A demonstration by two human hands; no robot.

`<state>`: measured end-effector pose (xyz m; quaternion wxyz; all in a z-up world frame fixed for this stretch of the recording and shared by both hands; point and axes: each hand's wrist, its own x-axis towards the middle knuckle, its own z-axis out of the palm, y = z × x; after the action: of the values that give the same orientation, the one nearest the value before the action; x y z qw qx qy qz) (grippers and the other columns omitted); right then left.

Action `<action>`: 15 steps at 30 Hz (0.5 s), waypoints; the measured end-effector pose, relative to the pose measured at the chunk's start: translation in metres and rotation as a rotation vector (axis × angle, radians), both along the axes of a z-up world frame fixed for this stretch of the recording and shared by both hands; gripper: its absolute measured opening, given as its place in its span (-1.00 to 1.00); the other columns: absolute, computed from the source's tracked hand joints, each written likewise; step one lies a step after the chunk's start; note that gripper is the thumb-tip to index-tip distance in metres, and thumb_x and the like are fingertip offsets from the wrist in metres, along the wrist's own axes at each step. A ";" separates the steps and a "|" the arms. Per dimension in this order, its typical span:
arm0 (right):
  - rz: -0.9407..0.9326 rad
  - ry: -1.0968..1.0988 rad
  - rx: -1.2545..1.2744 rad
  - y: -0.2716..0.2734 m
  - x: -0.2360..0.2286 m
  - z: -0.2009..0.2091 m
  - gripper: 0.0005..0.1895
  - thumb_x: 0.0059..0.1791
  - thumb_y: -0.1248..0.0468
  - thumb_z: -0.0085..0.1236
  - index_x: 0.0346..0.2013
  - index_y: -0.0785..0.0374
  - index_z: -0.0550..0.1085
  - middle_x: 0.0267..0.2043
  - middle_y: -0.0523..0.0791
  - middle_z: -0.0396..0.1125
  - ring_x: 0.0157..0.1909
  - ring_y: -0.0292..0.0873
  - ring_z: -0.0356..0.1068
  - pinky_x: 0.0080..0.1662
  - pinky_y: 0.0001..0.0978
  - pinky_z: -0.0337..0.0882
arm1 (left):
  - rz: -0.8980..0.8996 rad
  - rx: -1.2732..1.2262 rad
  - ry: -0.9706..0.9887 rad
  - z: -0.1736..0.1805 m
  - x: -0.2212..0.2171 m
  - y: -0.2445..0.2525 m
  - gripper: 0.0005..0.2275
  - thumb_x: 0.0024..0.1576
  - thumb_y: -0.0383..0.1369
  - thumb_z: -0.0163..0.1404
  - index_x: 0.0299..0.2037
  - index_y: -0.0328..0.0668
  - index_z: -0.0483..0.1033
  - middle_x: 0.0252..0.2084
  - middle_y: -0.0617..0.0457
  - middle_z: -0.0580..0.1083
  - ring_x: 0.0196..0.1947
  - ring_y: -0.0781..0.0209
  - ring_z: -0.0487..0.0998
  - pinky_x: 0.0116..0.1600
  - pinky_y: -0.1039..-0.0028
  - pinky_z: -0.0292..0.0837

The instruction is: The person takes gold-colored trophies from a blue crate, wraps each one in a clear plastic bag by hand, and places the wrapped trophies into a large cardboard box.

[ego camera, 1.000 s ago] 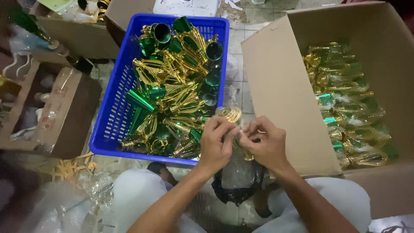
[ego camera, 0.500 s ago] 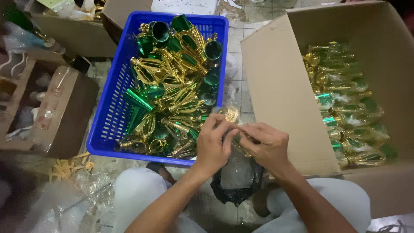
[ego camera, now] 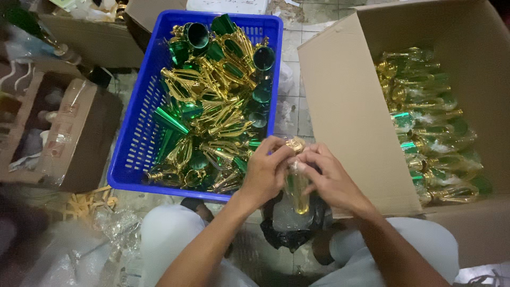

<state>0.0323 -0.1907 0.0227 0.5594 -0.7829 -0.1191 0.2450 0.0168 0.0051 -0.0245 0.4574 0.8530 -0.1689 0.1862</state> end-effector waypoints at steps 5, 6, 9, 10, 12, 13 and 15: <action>0.028 -0.345 -0.113 -0.009 0.005 -0.025 -0.79 -0.10 0.26 0.47 -0.26 0.25 0.60 -0.20 -0.02 0.33 -0.04 0.00 0.44 0.02 -0.07 0.52 | -0.029 -0.040 -0.010 -0.015 0.004 -0.005 -0.88 0.33 -0.27 0.11 -0.26 0.00 0.57 -0.20 0.11 0.45 -0.17 -0.12 0.60 -0.06 0.12 0.58; -0.036 -0.419 -0.179 -0.006 0.002 -0.026 -0.85 -0.13 0.31 0.44 -0.36 0.24 0.59 -0.31 -0.02 0.39 -0.14 0.00 0.50 -0.06 -0.13 0.50 | -0.044 -0.041 -0.027 -0.016 0.003 -0.006 -0.87 0.32 -0.28 0.12 -0.28 -0.01 0.57 -0.22 0.07 0.45 -0.21 -0.15 0.59 -0.08 0.11 0.56; -0.070 -0.480 -0.126 -0.005 0.002 -0.021 -0.87 -0.01 0.28 0.44 -0.27 0.25 0.63 -0.37 0.02 0.53 -0.21 0.00 0.62 -0.23 -0.22 0.66 | -0.037 -0.048 0.008 -0.011 0.003 -0.005 -0.87 0.32 -0.27 0.13 -0.28 -0.03 0.58 -0.24 0.04 0.46 -0.24 -0.14 0.57 -0.09 0.13 0.53; -0.072 -0.481 -0.125 -0.006 0.002 -0.018 -0.87 -0.01 0.28 0.44 -0.27 0.25 0.63 -0.37 0.02 0.53 -0.21 0.00 0.62 -0.23 -0.22 0.66 | -0.039 -0.048 0.007 -0.006 0.003 -0.004 -0.87 0.32 -0.27 0.13 -0.28 -0.03 0.58 -0.24 0.04 0.46 -0.24 -0.14 0.57 -0.09 0.13 0.53; -0.063 -0.658 -0.106 -0.006 0.002 -0.012 -0.88 0.01 0.32 0.44 -0.19 0.25 0.66 -0.35 -0.01 0.57 -0.28 -0.07 0.64 -0.30 -0.28 0.63 | -0.056 -0.125 0.059 0.004 0.001 -0.003 -0.88 0.34 -0.36 0.10 -0.27 -0.14 0.58 -0.25 -0.03 0.45 -0.26 -0.16 0.57 -0.12 0.15 0.50; -0.063 -0.658 -0.105 -0.007 0.002 -0.016 -0.88 0.01 0.32 0.44 -0.19 0.25 0.66 -0.35 -0.01 0.57 -0.28 -0.07 0.64 -0.30 -0.28 0.63 | -0.056 -0.125 0.059 -0.001 0.003 -0.001 -0.88 0.34 -0.36 0.10 -0.27 -0.14 0.58 -0.25 -0.03 0.45 -0.26 -0.16 0.57 -0.12 0.15 0.50; -0.120 -0.712 -0.085 -0.009 0.001 -0.025 -0.80 -0.02 0.31 0.50 -0.15 0.29 0.68 -0.35 -0.01 0.61 -0.30 -0.04 0.68 -0.31 -0.31 0.67 | -0.055 -0.130 0.079 -0.010 0.006 0.002 -0.92 0.29 -0.35 0.16 -0.26 -0.06 0.61 -0.22 0.02 0.49 -0.19 -0.17 0.60 -0.07 0.13 0.54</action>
<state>0.0335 -0.2001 -0.0020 0.4631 -0.8473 -0.2501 -0.0713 0.0230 0.0073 -0.0344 0.5230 0.8232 -0.1619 0.1504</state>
